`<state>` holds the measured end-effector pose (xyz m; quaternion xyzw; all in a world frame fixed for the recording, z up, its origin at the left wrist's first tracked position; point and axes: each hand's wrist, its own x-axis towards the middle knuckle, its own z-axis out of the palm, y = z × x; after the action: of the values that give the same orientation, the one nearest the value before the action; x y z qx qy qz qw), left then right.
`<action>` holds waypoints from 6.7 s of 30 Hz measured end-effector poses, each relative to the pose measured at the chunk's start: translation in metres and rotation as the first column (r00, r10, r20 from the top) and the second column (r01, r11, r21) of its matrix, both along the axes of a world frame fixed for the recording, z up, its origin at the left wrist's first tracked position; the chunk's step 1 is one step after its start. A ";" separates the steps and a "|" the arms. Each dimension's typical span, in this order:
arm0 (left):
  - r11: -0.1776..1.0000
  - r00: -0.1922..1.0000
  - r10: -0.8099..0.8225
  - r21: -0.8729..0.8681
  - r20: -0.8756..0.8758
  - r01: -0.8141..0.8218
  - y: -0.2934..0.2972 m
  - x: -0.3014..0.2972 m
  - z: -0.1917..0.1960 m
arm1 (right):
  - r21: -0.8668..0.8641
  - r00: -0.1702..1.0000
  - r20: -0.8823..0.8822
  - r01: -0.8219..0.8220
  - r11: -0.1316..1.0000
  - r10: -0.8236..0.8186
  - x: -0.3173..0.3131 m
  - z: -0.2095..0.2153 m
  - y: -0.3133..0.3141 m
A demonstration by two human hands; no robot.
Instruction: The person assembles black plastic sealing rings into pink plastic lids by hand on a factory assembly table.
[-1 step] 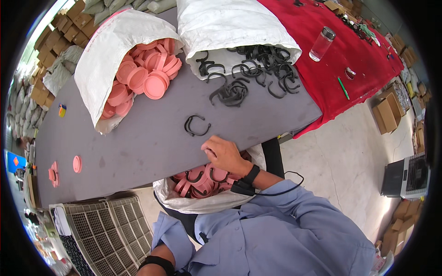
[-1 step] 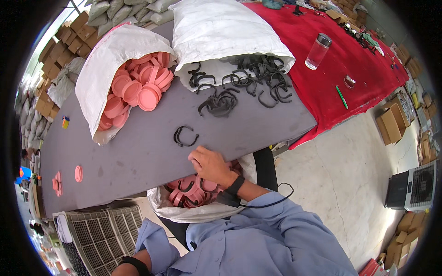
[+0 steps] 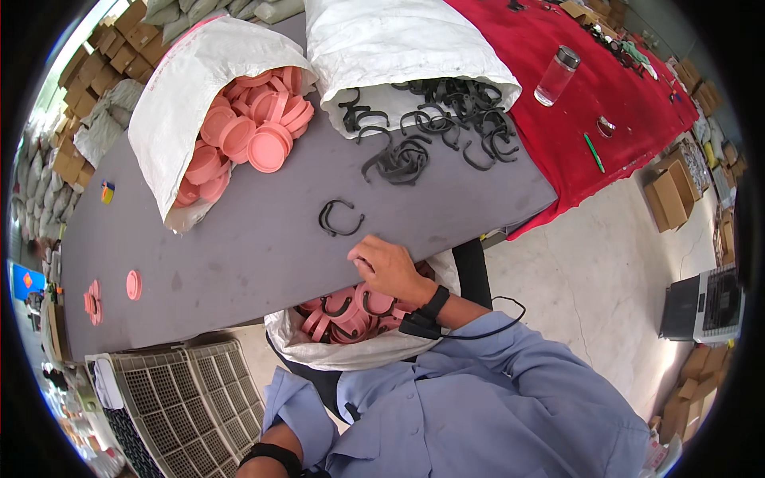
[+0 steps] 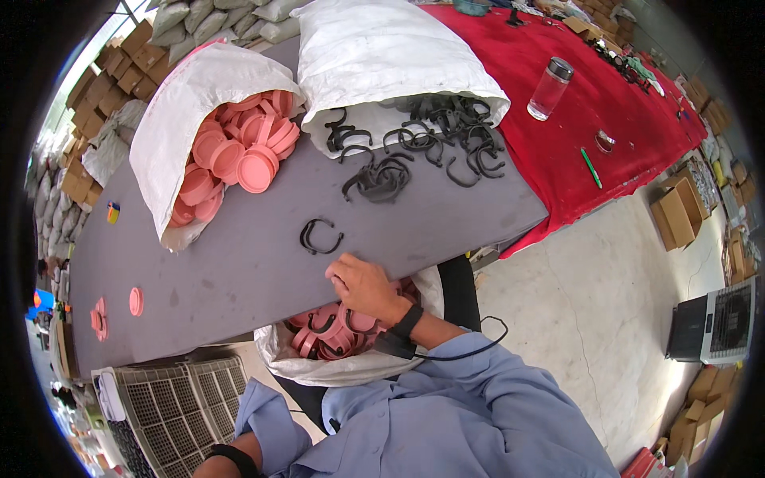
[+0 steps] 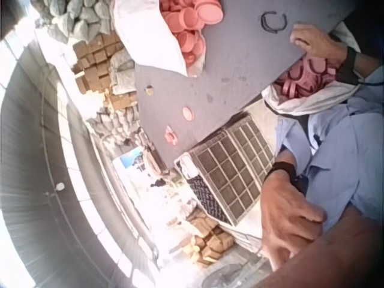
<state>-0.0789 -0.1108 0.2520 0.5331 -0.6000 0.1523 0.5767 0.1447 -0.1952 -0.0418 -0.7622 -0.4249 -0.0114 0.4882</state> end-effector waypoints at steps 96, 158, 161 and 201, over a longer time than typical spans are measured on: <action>0.049 -0.039 0.995 0.817 -0.087 -0.574 0.039 0.259 -0.268 | -0.336 0.877 0.477 0.112 0.935 0.066 0.546 0.018 0.146; -0.270 -0.329 0.943 0.683 0.046 -0.679 0.200 0.201 -0.253 | 0.015 0.864 -0.351 0.389 0.921 -0.360 0.148 0.019 -0.099; -0.302 -0.327 0.940 0.671 0.093 -0.677 0.201 0.152 -0.269 | -0.092 0.920 -0.127 0.361 0.928 -0.370 0.138 0.035 -0.100; 0.423 -0.086 0.051 0.099 -0.995 -0.901 0.053 0.070 -0.235 | 0.014 0.790 -0.594 0.200 0.980 -0.153 0.069 0.071 -0.144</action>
<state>-0.0089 -0.0578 0.0175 0.4484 0.2762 0.2065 0.8246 0.2134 -0.3391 0.0295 -0.7452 -0.1783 0.1640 0.6213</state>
